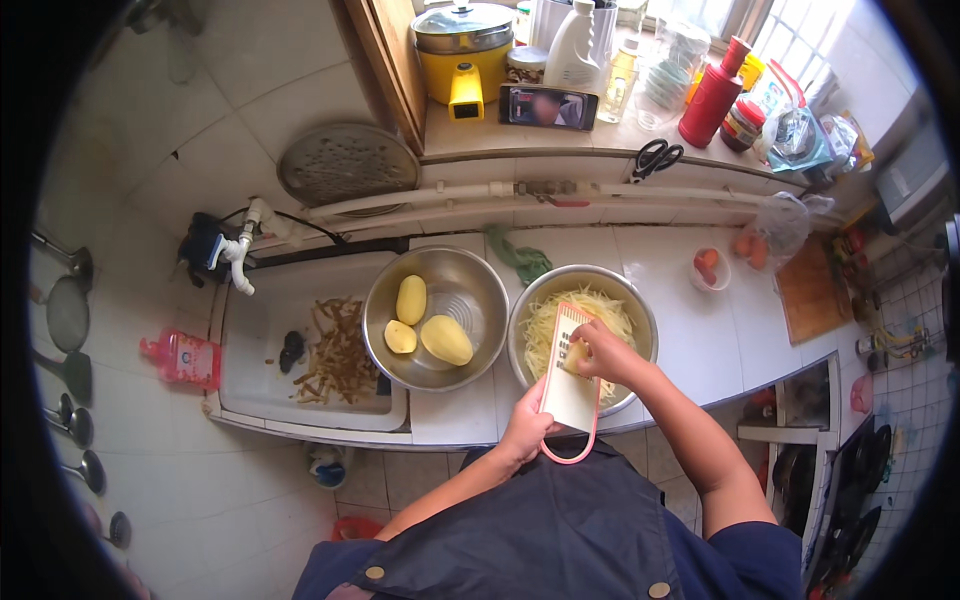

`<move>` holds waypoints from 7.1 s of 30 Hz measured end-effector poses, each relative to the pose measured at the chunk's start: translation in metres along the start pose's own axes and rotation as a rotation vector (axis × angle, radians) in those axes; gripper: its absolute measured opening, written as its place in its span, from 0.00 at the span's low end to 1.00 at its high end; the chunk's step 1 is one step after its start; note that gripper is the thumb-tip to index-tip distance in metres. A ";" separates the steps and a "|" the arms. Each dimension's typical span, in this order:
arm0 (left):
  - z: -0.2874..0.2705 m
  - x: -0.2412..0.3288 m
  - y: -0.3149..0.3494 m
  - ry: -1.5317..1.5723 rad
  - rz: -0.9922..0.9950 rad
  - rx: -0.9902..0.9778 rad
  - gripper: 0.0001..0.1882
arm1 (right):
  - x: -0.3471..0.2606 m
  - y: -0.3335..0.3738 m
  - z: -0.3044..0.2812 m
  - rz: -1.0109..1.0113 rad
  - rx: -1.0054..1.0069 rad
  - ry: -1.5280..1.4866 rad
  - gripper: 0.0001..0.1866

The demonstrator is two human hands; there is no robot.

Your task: The person grates peeled potatoes into a metal bowl using a handheld grater. They pick up potatoes from a second bowl, grate them, and place the remaining pieces back into the bowl.

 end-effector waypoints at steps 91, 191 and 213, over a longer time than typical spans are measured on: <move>0.021 0.017 0.004 -0.253 0.251 -0.056 0.36 | 0.005 0.005 -0.061 -0.091 0.417 0.167 0.18; 0.018 0.021 0.013 -0.376 0.355 0.040 0.30 | 0.000 0.056 0.006 0.487 0.030 -0.476 0.11; 0.033 0.024 0.023 -0.500 0.329 -0.019 0.29 | 0.067 0.033 -0.039 0.657 0.177 -0.713 0.09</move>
Point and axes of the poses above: each hand's wrist, its own y-axis away from the middle knuckle, its own z-axis out of the palm, x = y × z, the point moved 8 cm from there along -y, towards the middle knuckle, and after that the axes turned 10 degrees about y, right-handed, at the moved point
